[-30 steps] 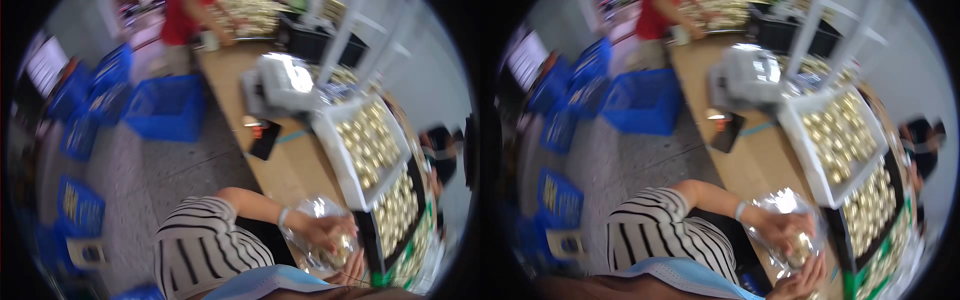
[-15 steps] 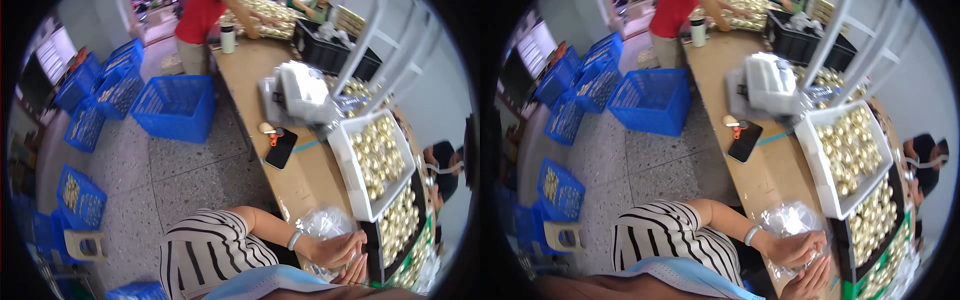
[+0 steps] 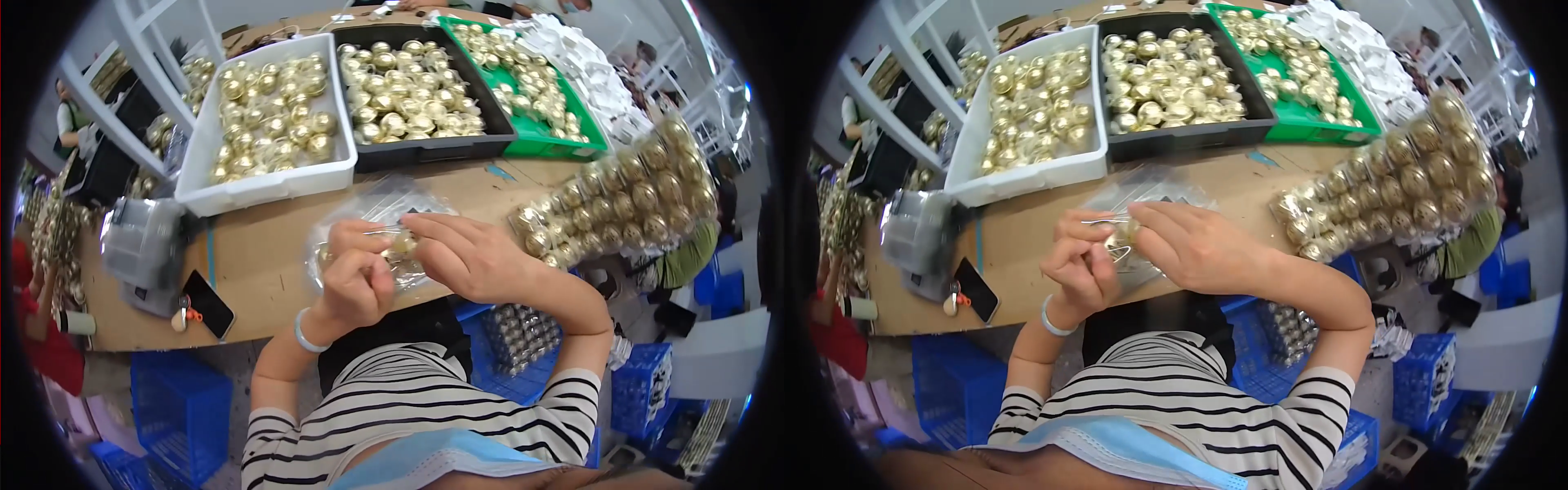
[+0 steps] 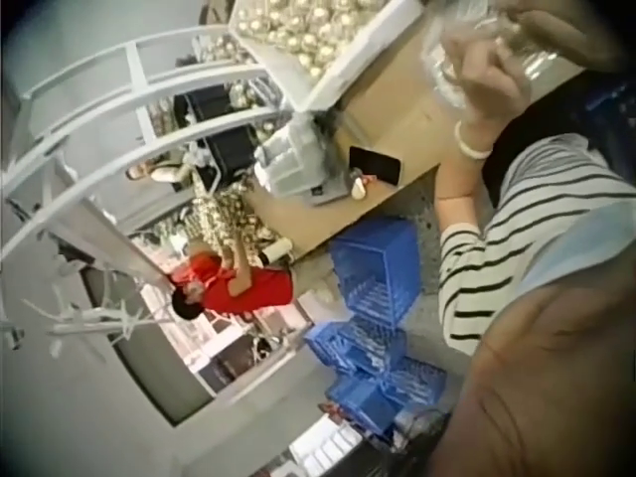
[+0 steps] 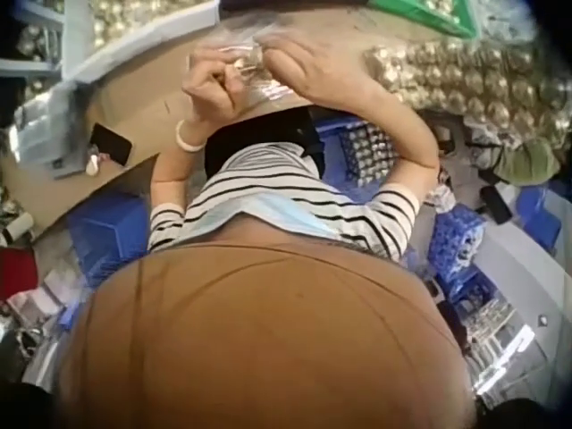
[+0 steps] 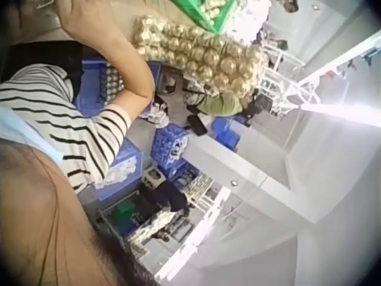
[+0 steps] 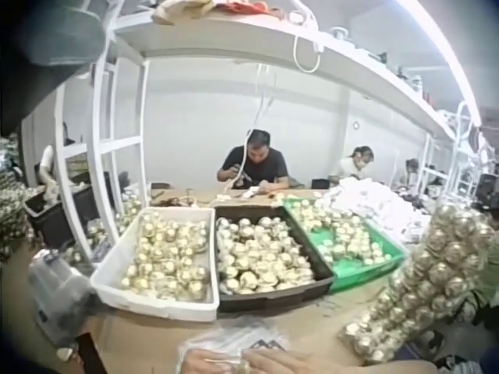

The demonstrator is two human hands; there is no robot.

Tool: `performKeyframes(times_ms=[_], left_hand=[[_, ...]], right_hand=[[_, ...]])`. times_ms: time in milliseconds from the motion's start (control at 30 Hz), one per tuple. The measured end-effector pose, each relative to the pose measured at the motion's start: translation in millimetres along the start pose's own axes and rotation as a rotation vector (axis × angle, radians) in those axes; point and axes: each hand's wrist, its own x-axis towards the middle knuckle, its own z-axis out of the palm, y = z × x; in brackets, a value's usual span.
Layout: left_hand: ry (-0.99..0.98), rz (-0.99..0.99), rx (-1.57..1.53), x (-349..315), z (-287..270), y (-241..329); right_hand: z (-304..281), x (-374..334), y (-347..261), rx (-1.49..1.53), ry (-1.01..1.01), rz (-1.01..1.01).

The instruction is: Manually packaging gold-colored spherical ornaments into small plastic bags at a workstation.

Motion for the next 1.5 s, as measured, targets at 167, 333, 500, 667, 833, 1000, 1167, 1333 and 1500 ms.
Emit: performKeyframes(times_ms=[167, 333, 500, 667, 833, 1000, 1167, 1333, 1500], left_hand=[[0.094, 0.104, -0.024, -2, 6, 1], [0.107, 0.234, 0.135, 4, 0, -2], [-0.064, 0.361, 0.253, 24, -15, -2], [-0.14, 0.594, 0.242, 45, -15, -8], [-0.193, 0.459, 0.129, 39, -11, -10], [-0.144, 0.242, -0.224, 28, 2, 6], [-0.286, 0.175, -0.428, 33, 23, 3], [-0.524, 0.028, -0.298, 54, 64, 3], [-0.611, -0.313, -0.331, 64, 116, 26]], right_hand=[[2, 2, 29, 0.725, -0.005, 0.37], [13, 2, 11, 0.89, 0.201, 0.595], [9, 2, -6, 0.978, 0.338, 0.67], [14, -3, 6, 1.037, 0.363, 0.56], [13, -6, 13, 0.724, 0.451, 0.59], [24, -27, 21, 0.792, 0.18, 0.182], [8, -58, -15, 0.894, 0.202, 0.46], [-24, -80, -33, -0.066, 0.119, 0.733], [-8, -109, -39, -0.26, 0.206, 0.756]])
